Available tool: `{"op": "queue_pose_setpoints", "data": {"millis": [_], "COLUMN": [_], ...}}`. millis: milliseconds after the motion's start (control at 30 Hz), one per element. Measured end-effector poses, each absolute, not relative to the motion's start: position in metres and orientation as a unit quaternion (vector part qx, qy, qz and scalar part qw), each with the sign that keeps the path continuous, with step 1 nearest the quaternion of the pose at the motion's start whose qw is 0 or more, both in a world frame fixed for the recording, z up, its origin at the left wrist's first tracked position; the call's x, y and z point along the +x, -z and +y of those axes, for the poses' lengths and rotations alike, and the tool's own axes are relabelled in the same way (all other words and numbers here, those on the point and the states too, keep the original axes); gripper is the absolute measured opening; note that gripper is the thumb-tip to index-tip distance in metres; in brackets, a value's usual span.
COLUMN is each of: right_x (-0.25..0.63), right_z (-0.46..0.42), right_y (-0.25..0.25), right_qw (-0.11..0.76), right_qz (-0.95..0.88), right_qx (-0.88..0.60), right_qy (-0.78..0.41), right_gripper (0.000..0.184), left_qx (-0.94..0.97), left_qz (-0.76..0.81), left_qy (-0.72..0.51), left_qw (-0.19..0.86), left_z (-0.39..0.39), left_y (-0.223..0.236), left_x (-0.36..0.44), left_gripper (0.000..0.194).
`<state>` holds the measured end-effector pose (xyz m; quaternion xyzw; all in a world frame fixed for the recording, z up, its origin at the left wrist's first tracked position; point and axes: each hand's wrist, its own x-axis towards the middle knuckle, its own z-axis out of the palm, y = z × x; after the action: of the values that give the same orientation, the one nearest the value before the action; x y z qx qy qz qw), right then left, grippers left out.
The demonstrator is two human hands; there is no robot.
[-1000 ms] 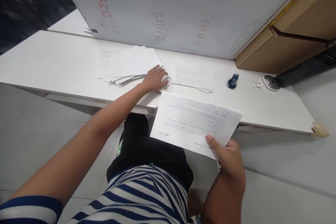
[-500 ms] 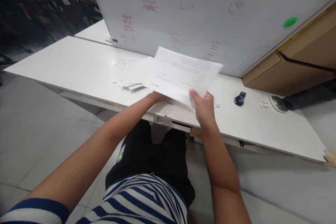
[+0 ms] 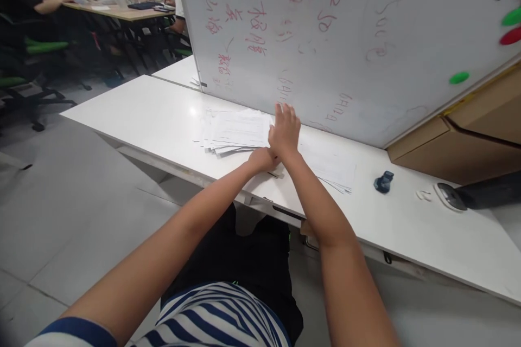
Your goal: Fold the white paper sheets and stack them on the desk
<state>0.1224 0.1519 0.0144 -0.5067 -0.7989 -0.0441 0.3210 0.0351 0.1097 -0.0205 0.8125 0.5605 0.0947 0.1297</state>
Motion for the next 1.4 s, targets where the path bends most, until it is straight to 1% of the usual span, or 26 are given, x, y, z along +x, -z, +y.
{"op": "queue_pose_setpoints", "data": {"millis": [67, 133, 233, 300, 367, 467, 533, 600, 700, 833, 900, 1000, 1100, 1200, 1267, 1333, 1400], "right_x": [0.165, 0.208, 0.258, 0.275, 0.279, 0.272, 0.266, 0.263, 0.262, 0.263, 0.262, 0.261, 0.260, 0.261, 0.262, 0.263, 0.263], "right_z": [0.136, 0.121, 0.104, 0.097, 0.093, 0.089, 0.087, 0.083, 0.080, 0.082, 0.083, 0.083, 0.083, 0.084, 0.086, 0.086, 0.086], "right_y": [-0.008, 0.006, 0.032, 0.046, 0.057, 0.063, 0.062, 0.060, 0.059, 0.061, 0.061, 0.058, 0.056, 0.058, 0.060, 0.061, 0.061], "right_qw": [0.279, 0.232, 0.155, 0.130, 0.144, 0.193, 0.203, 0.200, 0.204, 0.219, 0.231, 0.246, 0.235, 0.233, 0.239, 0.246, 0.249], "right_qz": [-0.813, -0.816, -0.794, -0.784, -0.778, -0.761, -0.753, -0.737, -0.686, -0.681, -0.696, -0.700, -0.686, -0.667, -0.663, -0.665, -0.669], "right_qx": [-0.508, -0.529, -0.586, -0.601, -0.605, -0.618, -0.626, -0.645, -0.696, -0.694, -0.676, -0.668, -0.686, -0.706, -0.707, -0.703, -0.697], "right_qy": [0.046, 0.026, -0.036, -0.080, -0.089, -0.040, -0.004, 0.027, 0.063, 0.076, 0.070, 0.062, 0.053, 0.052, 0.058, 0.063, 0.065], "right_gripper": [0.052, 0.047, 0.054, 0.060, 0.057, 0.043, 0.037, 0.039, 0.041, 0.035, 0.032, 0.033, 0.034, 0.035, 0.036, 0.037, 0.037], "left_qx": [0.780, 0.759, 0.751, 0.764, 0.785, 0.830, 0.863, 0.887, 0.893, 0.874, 0.857, 0.838, 0.841, 0.881, 0.901, 0.898, 0.888], "left_qz": [0.601, 0.619, 0.600, 0.572, 0.544, 0.481, 0.431, 0.402, 0.412, 0.457, 0.484, 0.506, 0.494, 0.431, 0.398, 0.407, 0.429], "left_qy": [-0.124, -0.186, -0.275, -0.296, -0.295, -0.277, -0.255, -0.222, -0.177, -0.163, -0.166, -0.180, -0.182, -0.164, -0.151, -0.147, -0.145], "left_qw": [0.120, 0.079, -0.002, -0.028, -0.036, -0.051, -0.057, -0.049, -0.028, -0.039, -0.058, -0.097, -0.125, -0.108, -0.086, -0.078, -0.076], "left_z": [0.105, 0.100, 0.094, 0.093, 0.094, 0.093, 0.090, 0.087, 0.087, 0.093, 0.095, 0.096, 0.096, 0.100, 0.104, 0.109, 0.113], "left_y": [0.022, 0.026, 0.033, 0.039, 0.044, 0.044, 0.042, 0.039, 0.040, 0.047, 0.049, 0.047, 0.041, 0.035, 0.033, 0.035, 0.038], "left_x": [0.037, 0.039, 0.038, 0.035, 0.032, 0.029, 0.031, 0.035, 0.042, 0.046, 0.046, 0.047, 0.056, 0.071, 0.081, 0.089, 0.092], "left_gripper": [0.049, 0.053, 0.055, 0.056, 0.054, 0.047, 0.043, 0.043, 0.047, 0.046, 0.044, 0.034, 0.025, 0.020, 0.021, 0.023, 0.021]}}
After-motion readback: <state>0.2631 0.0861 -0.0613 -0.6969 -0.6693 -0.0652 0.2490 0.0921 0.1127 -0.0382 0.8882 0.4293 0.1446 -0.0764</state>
